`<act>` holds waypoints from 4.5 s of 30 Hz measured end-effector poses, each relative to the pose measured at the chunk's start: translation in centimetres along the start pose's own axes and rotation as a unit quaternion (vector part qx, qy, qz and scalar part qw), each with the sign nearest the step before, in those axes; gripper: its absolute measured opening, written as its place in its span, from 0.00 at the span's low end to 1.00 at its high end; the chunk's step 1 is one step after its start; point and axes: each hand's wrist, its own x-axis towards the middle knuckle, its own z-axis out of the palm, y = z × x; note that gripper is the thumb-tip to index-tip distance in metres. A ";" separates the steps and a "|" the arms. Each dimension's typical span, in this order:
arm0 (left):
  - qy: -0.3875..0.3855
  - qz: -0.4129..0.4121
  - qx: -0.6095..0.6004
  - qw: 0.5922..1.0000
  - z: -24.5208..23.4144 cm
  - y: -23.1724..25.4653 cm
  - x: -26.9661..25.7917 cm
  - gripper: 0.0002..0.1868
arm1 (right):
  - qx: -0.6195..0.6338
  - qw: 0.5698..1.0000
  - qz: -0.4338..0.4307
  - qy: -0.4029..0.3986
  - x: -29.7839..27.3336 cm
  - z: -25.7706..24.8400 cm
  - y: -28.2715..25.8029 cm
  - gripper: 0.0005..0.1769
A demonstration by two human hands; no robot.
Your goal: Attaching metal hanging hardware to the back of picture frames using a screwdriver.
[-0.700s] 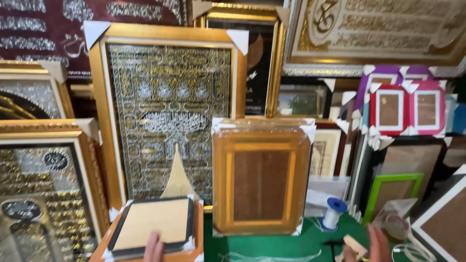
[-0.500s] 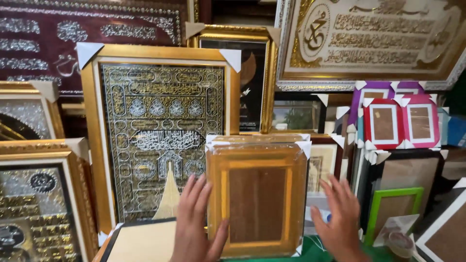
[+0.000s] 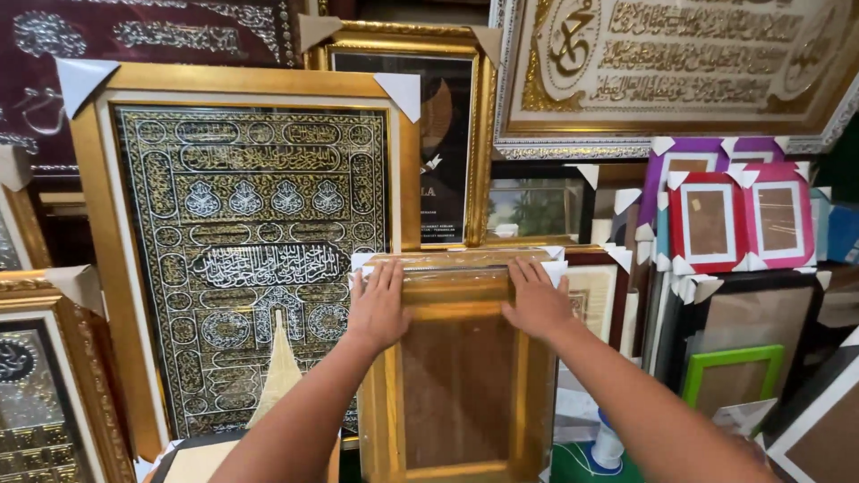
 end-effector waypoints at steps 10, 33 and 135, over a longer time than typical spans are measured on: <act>0.003 -0.016 0.057 0.998 0.3 1.4 -1.9 0.57 | -0.045 0.997 0.008 0.062 -4.1 -0.7 -2.2 0.58; -0.007 -0.016 0.090 0.996 -10.4 7.6 -19.9 0.67 | 0.017 0.989 -0.018 0.145 -23.9 -5.6 -3.2 0.58; -0.056 -0.726 -0.320 0.606 -7.3 -11.2 -75.2 0.44 | 0.490 0.750 0.391 -0.213 -60.7 18.6 -20.8 0.41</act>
